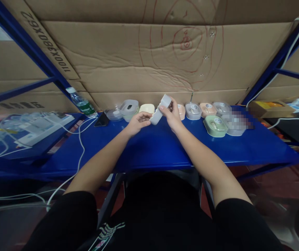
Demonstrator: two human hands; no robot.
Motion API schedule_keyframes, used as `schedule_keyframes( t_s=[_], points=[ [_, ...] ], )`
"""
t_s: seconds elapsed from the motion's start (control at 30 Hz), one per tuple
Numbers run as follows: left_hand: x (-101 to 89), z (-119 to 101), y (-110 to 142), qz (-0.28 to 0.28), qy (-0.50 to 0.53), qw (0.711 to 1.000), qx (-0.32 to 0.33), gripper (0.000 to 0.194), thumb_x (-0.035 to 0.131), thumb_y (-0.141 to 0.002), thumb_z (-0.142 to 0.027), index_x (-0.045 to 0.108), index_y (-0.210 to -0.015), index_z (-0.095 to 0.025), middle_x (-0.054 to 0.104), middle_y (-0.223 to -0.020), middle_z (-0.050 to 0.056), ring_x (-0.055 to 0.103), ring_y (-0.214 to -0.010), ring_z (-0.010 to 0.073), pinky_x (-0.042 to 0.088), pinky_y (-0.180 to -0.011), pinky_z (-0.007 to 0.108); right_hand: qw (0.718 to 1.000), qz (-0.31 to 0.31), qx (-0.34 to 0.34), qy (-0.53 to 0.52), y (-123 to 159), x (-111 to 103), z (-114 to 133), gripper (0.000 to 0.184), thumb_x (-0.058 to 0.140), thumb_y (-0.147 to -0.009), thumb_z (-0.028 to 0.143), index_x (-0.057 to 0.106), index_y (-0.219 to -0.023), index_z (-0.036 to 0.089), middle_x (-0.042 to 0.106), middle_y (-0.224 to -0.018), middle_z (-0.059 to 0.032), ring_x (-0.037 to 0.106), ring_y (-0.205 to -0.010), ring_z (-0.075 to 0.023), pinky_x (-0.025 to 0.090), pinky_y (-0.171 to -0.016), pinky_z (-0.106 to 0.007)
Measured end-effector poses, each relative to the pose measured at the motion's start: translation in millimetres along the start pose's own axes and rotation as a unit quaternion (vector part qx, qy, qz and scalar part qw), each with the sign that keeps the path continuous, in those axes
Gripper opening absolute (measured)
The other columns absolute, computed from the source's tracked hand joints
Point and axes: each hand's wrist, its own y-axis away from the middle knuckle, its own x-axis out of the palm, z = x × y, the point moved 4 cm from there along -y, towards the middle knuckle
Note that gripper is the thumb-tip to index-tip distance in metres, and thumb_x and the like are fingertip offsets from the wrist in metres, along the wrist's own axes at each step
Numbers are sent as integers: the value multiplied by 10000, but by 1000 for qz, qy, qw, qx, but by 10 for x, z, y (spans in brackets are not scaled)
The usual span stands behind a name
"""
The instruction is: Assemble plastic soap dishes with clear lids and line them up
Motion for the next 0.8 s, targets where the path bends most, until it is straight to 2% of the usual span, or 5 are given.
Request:
schedule_keyframes(
  t_s=[0.13, 0.33, 0.47, 0.57, 0.8],
  points=[
    [-13, -11, -27, -28, 5, 999, 18, 510, 963, -717, -606, 703, -848, -186, 801, -1243, 129, 719, -1266, 307, 499, -1161, 535, 999, -12, 32, -41, 17, -3, 25, 968, 805, -671, 847, 520, -1483, 404, 703, -1384, -89, 700, -1207, -342, 653, -867, -482],
    [-163, -72, -52, -117, -85, 986, 80, 464, 892, -783, -609, 653, -833, -215, 784, -1289, 145, 726, -1243, 305, 532, -1118, 539, 996, -49, 48, -58, -8, -43, 7, 874, 801, -689, 809, 559, -1401, 363, 699, -1351, -92, 700, -1208, -334, 659, -841, -448],
    [-262, -276, 65, -230, -377, 892, 98, 346, 928, -779, -477, 698, -879, -238, 726, -1429, 123, 624, -1390, 376, 324, -1287, 663, 992, -97, 61, -57, -43, -101, -54, 780, 810, -697, 768, 571, -1310, 350, 706, -1295, -70, 719, -1163, -305, 672, -825, -436],
    [-214, -329, 108, -233, -532, 812, 56, 270, 901, -812, -445, 723, -888, -257, 714, -1464, 92, 512, -1497, 434, 69, -1340, 740, 991, -99, 69, -57, -38, -89, -69, 740, 813, -705, 751, 573, -1282, 354, 718, -1244, -53, 731, -1128, -295, 672, -813, -438],
    [-160, -120, 14, -208, -609, 765, 10, 229, 757, -926, -474, 747, -990, -254, 627, -1593, 129, 437, -1564, 424, 48, -1338, 752, 994, -72, 58, -55, 28, -7, -10, 698, 833, -709, 724, 605, -1245, 339, 726, -1282, -74, 723, -1137, -308, 653, -788, -433]
  ],
)
